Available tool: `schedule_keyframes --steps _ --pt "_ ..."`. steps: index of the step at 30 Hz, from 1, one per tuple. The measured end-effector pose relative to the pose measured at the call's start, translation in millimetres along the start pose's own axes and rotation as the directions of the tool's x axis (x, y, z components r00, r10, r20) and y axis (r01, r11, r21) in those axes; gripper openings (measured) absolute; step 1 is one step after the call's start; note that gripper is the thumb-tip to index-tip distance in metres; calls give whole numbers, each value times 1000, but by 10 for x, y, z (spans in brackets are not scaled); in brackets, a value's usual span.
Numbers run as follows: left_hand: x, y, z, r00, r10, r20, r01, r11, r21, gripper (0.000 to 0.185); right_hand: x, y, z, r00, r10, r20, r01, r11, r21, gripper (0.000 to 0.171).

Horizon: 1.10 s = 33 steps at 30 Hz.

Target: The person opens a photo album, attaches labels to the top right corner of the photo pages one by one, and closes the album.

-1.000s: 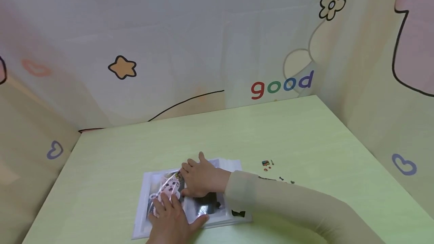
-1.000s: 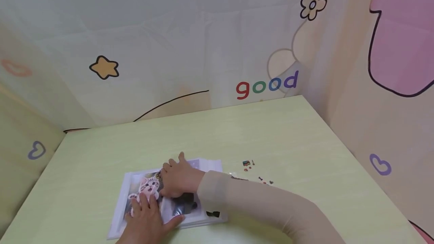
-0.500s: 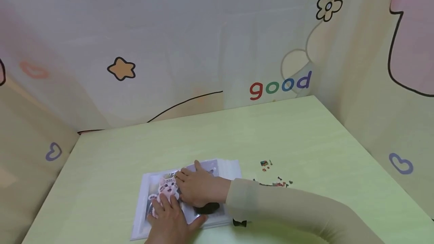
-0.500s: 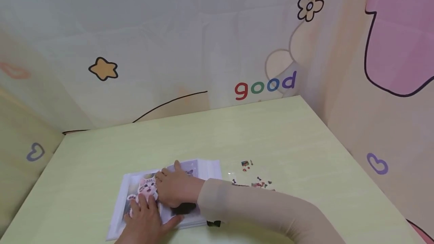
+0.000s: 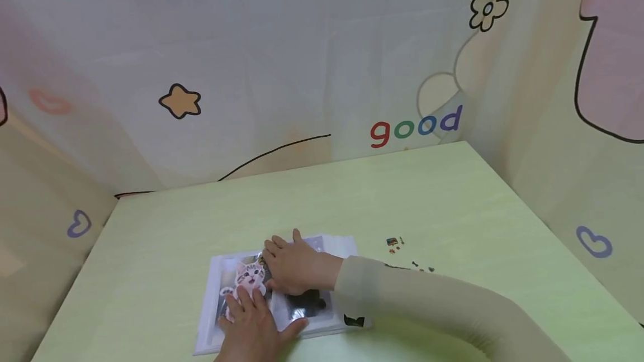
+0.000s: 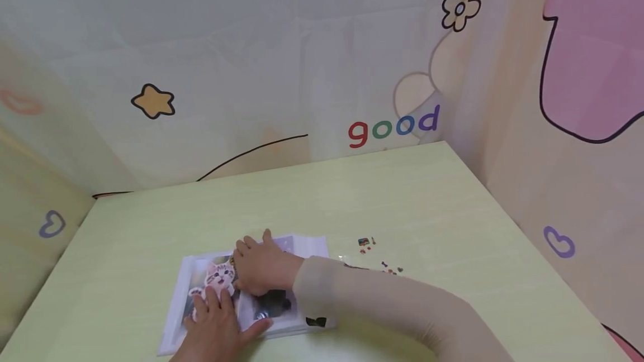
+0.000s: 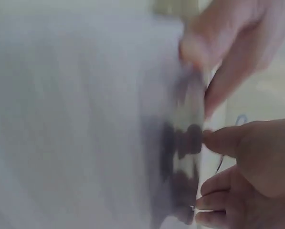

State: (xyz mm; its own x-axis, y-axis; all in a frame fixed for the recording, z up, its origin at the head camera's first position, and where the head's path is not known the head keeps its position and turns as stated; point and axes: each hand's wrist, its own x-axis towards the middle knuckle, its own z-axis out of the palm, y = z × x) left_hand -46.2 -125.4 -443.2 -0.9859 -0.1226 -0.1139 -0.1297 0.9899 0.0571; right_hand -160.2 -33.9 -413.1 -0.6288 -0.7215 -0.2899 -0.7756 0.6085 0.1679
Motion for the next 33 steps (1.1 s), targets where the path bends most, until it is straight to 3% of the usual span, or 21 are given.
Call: schedule_keyframes --steps 7,19,28,33 --pt "26 10 -17 998 -18 54 19 1000 -18 127 -157 -77 23 997 -76 -13 74 990 -121 61" --pt "6 6 0 1000 -13 19 13 1000 -2 124 60 90 60 1000 -3 6 3 1000 21 74" --pt "11 20 7 1000 -16 20 16 1000 5 125 -118 -27 76 997 -79 -21 77 994 -71 61" --pt "9 23 23 1000 -18 15 18 1000 11 125 -101 -33 96 997 -69 -21 67 992 -103 60"
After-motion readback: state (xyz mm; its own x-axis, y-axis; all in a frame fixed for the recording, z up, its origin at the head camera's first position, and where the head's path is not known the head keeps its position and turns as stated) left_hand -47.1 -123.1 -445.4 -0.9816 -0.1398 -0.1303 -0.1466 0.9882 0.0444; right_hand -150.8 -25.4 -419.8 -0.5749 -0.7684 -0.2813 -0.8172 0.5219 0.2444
